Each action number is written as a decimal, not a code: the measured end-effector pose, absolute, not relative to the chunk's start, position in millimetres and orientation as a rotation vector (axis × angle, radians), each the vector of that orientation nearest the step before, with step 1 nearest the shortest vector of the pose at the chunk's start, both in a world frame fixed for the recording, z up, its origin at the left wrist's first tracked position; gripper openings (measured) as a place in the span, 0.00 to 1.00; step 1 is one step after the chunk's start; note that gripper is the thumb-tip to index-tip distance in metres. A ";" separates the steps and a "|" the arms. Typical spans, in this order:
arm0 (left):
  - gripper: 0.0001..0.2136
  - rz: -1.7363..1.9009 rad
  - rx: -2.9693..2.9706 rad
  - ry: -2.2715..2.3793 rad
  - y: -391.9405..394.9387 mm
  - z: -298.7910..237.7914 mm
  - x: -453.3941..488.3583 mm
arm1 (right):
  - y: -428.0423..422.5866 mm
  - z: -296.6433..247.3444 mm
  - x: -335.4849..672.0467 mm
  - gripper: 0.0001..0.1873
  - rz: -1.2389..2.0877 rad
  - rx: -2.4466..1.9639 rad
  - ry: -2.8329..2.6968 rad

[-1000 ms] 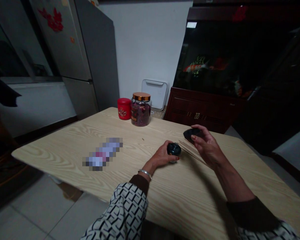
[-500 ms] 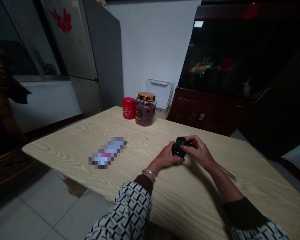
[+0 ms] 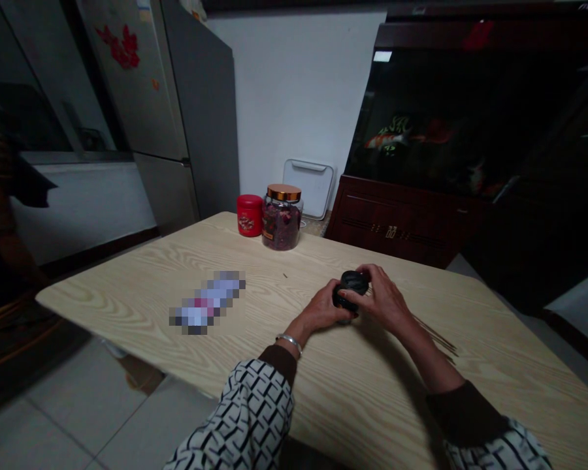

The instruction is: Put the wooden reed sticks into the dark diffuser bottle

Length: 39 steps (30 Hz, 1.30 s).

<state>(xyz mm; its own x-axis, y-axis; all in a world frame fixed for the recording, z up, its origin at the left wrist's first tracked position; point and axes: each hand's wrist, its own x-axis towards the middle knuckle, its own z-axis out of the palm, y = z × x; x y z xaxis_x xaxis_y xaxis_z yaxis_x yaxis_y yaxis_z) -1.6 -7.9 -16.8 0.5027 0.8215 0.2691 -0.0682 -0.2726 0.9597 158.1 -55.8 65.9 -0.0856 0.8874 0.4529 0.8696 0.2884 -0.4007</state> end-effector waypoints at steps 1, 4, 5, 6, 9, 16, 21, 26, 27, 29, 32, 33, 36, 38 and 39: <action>0.33 0.997 1.626 0.658 -7.3 -17.3 -1.3 | -56.1 64.8 157.6 0.34 0.011 -1.588 -1.931; 0.33 1.011 1.657 0.673 -5.6 -18.2 -1.0 | -58.5 62.4 159.0 0.45 0.013 -1.512 -1.983; 0.33 1.010 1.667 0.683 -5.3 -18.3 -1.1 | -59.7 62.5 159.6 0.45 0.041 -1.454 -2.033; 0.33 1.008 1.675 0.693 -5.2 -18.3 -1.2 | -61.0 63.2 160.0 0.42 0.085 -1.396 -2.093; 0.32 1.004 1.677 0.707 -6.2 -17.8 -1.9 | -62.8 66.7 158.3 0.30 0.231 -1.324 -2.189; 0.32 1.022 1.698 0.713 -7.9 -15.8 -2.1 | -40.0 64.6 159.3 0.24 0.362 -1.368 -1.995; 0.32 1.020 1.712 0.701 -7.6 -14.2 -3.0 | -32.4 68.7 163.6 0.25 0.436 -1.401 -2.046; 0.33 1.009 1.685 0.725 -7.4 -15.3 -1.5 | -41.9 77.6 168.0 0.28 0.380 -1.418 -2.204; 0.32 1.005 1.682 0.723 -7.5 -15.5 -1.2 | -43.2 79.5 169.8 0.28 0.378 -1.402 -2.243; 0.31 0.990 1.674 0.723 -7.8 -15.5 -1.1 | -44.5 84.4 172.8 0.29 0.366 -1.380 -2.311; 0.30 0.983 1.663 0.735 -8.8 -14.6 -1.7 | -46.8 96.4 171.1 0.28 0.288 -1.415 -2.380; 0.30 0.978 1.663 0.734 -9.0 -14.5 -2.0 | -48.3 101.3 168.0 0.27 0.230 -1.467 -2.390; 0.30 0.971 1.674 0.725 -8.8 -15.3 -2.1 | -53.7 115.5 153.6 0.24 -0.022 -1.736 -2.376; 0.30 0.983 1.672 0.734 -8.0 -16.8 -1.4 | -56.2 120.8 143.9 0.26 -0.177 -1.891 -2.354; 0.30 0.990 1.668 0.739 -7.5 -17.5 -1.0 | -56.5 121.4 140.6 0.28 -0.221 -1.931 -2.349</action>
